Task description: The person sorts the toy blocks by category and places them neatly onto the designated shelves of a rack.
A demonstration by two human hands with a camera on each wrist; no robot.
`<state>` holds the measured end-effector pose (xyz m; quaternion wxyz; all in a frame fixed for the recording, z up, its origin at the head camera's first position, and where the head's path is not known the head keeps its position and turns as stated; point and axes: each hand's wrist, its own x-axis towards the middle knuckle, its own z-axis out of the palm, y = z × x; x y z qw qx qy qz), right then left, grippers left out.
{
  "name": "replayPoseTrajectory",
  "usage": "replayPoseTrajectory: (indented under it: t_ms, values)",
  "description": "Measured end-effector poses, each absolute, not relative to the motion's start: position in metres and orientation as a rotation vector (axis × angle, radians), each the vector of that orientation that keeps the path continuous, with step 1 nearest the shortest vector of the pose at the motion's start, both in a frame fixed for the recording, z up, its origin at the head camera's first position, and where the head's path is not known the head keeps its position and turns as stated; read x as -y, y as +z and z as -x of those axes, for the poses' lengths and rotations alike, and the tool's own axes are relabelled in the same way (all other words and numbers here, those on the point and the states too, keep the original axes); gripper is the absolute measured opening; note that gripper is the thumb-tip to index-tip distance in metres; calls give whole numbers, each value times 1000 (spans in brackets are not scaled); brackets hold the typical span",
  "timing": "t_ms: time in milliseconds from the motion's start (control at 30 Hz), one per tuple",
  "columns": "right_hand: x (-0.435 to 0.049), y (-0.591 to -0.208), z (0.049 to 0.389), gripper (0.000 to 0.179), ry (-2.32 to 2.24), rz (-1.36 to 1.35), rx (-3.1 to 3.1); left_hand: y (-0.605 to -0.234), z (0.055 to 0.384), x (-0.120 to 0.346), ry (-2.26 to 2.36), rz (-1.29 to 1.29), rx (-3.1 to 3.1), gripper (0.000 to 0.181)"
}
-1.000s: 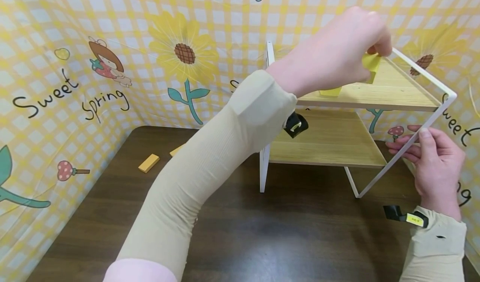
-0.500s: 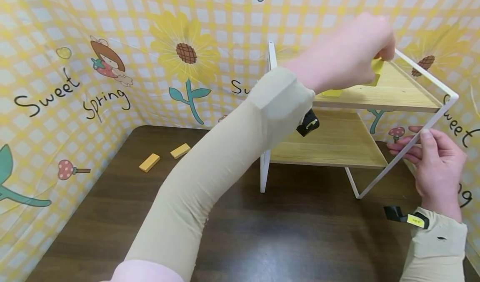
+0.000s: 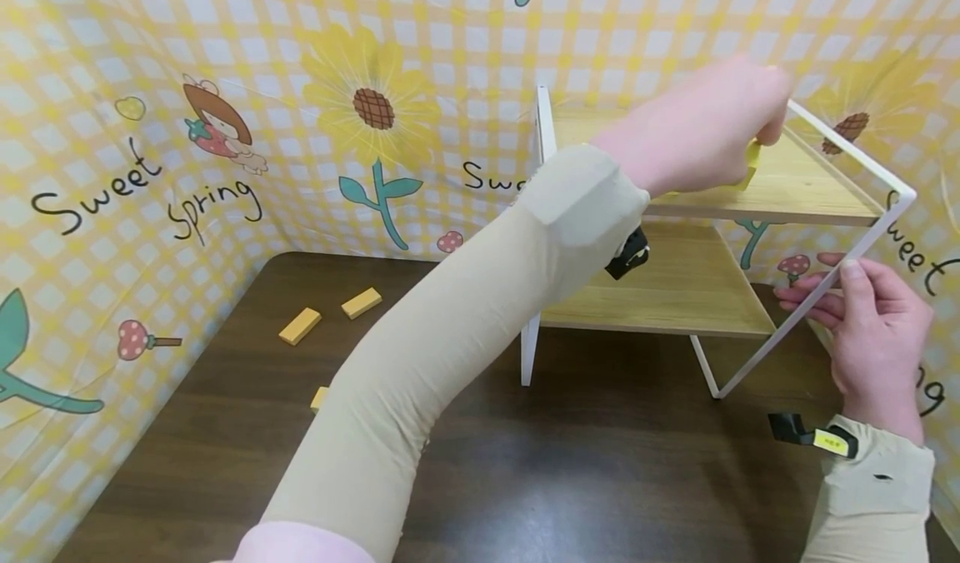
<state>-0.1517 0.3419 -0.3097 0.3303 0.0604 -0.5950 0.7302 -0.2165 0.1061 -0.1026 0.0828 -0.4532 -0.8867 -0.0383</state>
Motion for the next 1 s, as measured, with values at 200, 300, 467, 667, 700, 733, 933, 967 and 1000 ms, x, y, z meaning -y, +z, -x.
replayPoseTrajectory:
  t_ms: [200,300,467,667,700,733,933,967,1000]
  values:
    - [-342,-311,152,38,1905,-162,1560,-107,220,-108,-85,1324,2670,40]
    - [-343,-311,152,38,1903,-169,1562,-107,224,-110,-49,1323,2662,23]
    - [-342,-312,152,35,1917,-202,1537,-108,228,-114,30,1345,2633,28]
    - [-343,-311,152,34,1917,-212,1534,-110,230,-115,47,1338,2635,25]
    - [-343,-311,152,34,1917,-212,1534,-110,230,-115,42,1333,2640,20]
    - [-343,-311,152,34,1919,-211,1533,-111,230,-115,41,1330,2641,14]
    - [-342,-310,152,35,1915,-205,1538,-108,226,-105,-126,1303,2727,47]
    - [-342,-310,152,35,1909,-201,1545,-106,226,-103,-162,1296,2740,49]
    - [-342,-309,151,35,1908,-199,1547,-105,225,-101,-193,1287,2746,49]
